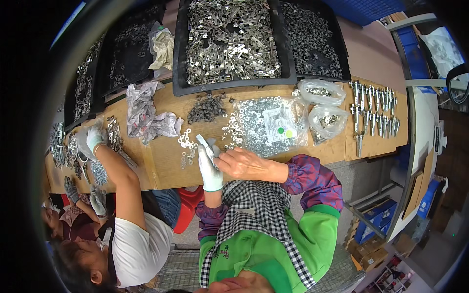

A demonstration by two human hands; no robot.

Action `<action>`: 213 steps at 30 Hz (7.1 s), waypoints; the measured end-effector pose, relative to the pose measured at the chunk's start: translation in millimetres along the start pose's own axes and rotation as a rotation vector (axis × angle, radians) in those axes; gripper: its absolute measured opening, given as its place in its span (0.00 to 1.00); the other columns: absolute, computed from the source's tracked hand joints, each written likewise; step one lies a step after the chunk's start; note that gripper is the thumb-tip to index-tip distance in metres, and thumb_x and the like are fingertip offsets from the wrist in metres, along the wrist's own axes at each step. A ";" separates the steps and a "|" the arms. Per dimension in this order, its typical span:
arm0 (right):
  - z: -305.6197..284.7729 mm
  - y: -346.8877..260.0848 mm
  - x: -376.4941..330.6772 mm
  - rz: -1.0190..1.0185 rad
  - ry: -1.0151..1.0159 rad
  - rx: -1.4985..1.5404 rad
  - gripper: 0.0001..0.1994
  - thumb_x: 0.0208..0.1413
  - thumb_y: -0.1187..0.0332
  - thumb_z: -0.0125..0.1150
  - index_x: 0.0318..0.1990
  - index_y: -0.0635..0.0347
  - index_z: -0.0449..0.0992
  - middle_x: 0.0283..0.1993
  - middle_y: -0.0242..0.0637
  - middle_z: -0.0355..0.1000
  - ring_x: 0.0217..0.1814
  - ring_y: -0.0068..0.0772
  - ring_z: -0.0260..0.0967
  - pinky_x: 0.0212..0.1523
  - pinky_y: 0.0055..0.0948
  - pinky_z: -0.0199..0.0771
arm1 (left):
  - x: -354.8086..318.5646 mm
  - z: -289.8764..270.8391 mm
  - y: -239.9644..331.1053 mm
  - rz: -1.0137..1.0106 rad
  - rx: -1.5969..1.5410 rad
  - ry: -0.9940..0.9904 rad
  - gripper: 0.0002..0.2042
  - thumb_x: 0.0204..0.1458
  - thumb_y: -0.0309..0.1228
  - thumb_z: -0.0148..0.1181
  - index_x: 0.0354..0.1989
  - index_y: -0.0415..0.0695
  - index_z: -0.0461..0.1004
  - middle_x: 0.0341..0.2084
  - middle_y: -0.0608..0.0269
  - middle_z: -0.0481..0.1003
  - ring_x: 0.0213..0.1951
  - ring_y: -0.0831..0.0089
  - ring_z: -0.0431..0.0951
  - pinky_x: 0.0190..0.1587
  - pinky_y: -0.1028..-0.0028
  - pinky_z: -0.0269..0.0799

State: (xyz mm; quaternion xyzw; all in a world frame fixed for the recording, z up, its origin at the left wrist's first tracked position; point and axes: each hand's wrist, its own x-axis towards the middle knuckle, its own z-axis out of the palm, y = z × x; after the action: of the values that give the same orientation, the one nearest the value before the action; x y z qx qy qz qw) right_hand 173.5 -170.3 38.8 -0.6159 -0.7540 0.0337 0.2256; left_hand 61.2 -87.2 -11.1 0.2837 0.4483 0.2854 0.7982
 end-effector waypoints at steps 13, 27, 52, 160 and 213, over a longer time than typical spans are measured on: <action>-8.1 -2.7 9.6 -0.010 0.068 -0.027 0.10 0.44 0.73 0.54 0.35 0.65 0.71 0.26 0.31 0.63 0.27 0.25 0.66 0.28 0.25 0.65 | 6.7 -13.7 -3.8 -0.026 -0.022 -0.064 0.22 0.63 0.46 0.38 0.46 0.38 0.68 0.22 0.74 0.63 0.24 0.85 0.60 0.25 0.82 0.55; -1.4 -1.5 11.8 0.066 -0.006 0.176 0.08 0.40 0.75 0.56 0.31 0.63 0.68 0.27 0.36 0.65 0.30 0.32 0.70 0.30 0.30 0.69 | 4.7 -5.9 3.2 0.003 -0.031 -0.088 0.21 0.63 0.45 0.39 0.45 0.38 0.68 0.20 0.73 0.63 0.22 0.85 0.60 0.23 0.83 0.54; 2.1 0.6 10.7 -0.017 0.140 0.207 0.08 0.42 0.73 0.58 0.33 0.58 0.73 0.39 0.30 0.71 0.35 0.24 0.69 0.31 0.23 0.62 | -2.9 1.9 10.5 -0.032 -0.063 0.027 0.24 0.62 0.50 0.39 0.48 0.40 0.67 0.29 0.70 0.65 0.29 0.82 0.63 0.33 0.80 0.62; -41.2 19.2 1.3 -0.220 -0.030 -0.378 0.12 0.47 0.66 0.52 0.41 0.50 0.70 0.46 0.26 0.69 0.40 0.20 0.65 0.33 0.18 0.57 | -14.2 9.1 22.1 -0.145 0.216 -0.367 0.34 0.61 0.57 0.26 0.57 0.39 0.64 0.45 0.60 0.70 0.47 0.72 0.71 0.50 0.73 0.67; -103.0 129.2 -467.2 1.494 0.473 -0.536 0.14 0.49 0.68 0.65 0.41 0.65 0.74 0.32 0.43 0.73 0.27 0.36 0.67 0.32 0.32 0.68 | -43.2 108.1 -84.4 0.228 0.782 -0.743 0.18 0.57 0.44 0.49 0.45 0.42 0.71 0.41 0.52 0.73 0.42 0.55 0.75 0.46 0.65 0.68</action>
State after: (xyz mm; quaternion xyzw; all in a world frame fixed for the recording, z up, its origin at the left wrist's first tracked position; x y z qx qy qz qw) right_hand 396.0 -603.8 -51.0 -0.9785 -0.0611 -0.1366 0.1421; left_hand 154.2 -196.2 0.2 0.6875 0.1756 0.0630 0.7018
